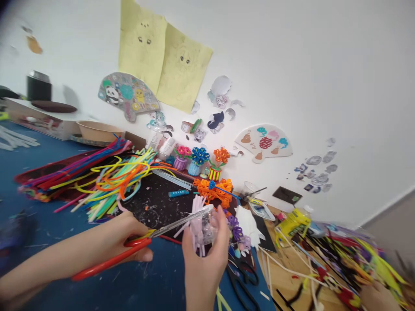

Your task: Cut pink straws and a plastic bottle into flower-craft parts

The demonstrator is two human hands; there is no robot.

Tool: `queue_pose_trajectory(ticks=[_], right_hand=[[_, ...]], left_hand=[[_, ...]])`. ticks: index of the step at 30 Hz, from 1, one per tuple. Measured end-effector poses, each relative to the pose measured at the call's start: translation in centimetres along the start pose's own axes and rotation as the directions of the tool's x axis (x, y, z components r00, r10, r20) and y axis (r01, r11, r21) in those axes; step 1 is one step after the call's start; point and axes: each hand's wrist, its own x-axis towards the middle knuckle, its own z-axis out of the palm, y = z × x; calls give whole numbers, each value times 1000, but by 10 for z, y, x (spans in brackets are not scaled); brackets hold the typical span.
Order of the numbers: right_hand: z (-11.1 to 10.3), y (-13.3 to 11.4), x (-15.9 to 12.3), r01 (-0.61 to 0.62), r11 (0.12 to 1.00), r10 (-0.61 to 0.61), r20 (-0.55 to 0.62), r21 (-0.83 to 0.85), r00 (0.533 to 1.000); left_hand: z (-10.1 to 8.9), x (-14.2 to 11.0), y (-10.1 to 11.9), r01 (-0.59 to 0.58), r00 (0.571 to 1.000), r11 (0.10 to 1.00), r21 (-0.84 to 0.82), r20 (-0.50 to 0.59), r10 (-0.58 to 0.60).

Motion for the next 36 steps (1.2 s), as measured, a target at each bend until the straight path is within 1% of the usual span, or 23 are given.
queue_pose_trajectory(ticks=[1, 3, 4, 6, 10, 12, 16, 19, 23, 27, 31, 36], right_hand=[[0, 0, 0, -83, 991, 80, 25, 106, 996], [1, 0, 2, -234, 934, 219, 84, 269, 972], [1, 0, 2, -280, 906, 260, 105, 316, 960], [1, 1, 4, -318, 873, 298, 112, 369, 948], [0, 3, 6, -322, 841, 327, 65, 434, 943], [-2, 3, 7, -329, 835, 333, 70, 442, 940], [-5, 4, 6, -299, 839, 304, 64, 454, 950], [-4, 5, 6, -286, 827, 298, 55, 484, 953], [1, 4, 2, -279, 847, 278, 69, 452, 958], [3, 3, -2, -285, 863, 263, 109, 417, 958], [2, 1, -2, -236, 891, 213, 103, 387, 972], [2, -2, -1, -241, 879, 205, 129, 413, 970]], left_hand=[[-2, -1, 1, -15, 1000, 1000, -13, -5, 15], [-4, -4, 2, -28, 999, 999, -16, -15, 28], [-4, -5, 2, -31, 999, 999, -8, -25, 31], [-4, -5, 0, -37, 999, 999, 9, -37, 38], [-4, -4, 0, -26, 999, 999, 31, -37, 27], [-6, -3, 2, 2, 1000, 999, 49, -27, 0], [-10, -1, 3, 37, 999, 993, 108, 2, -38], [-10, -2, 2, 76, 997, 982, 172, -15, -74], [-7, -5, 2, 138, 990, 968, 210, -37, -133], [-5, -7, 3, 116, 993, 978, 171, -21, -114], [-4, -7, 2, 116, 993, 980, 160, -14, -115], [-3, -6, -1, 99, 995, 982, 160, -21, -97]])
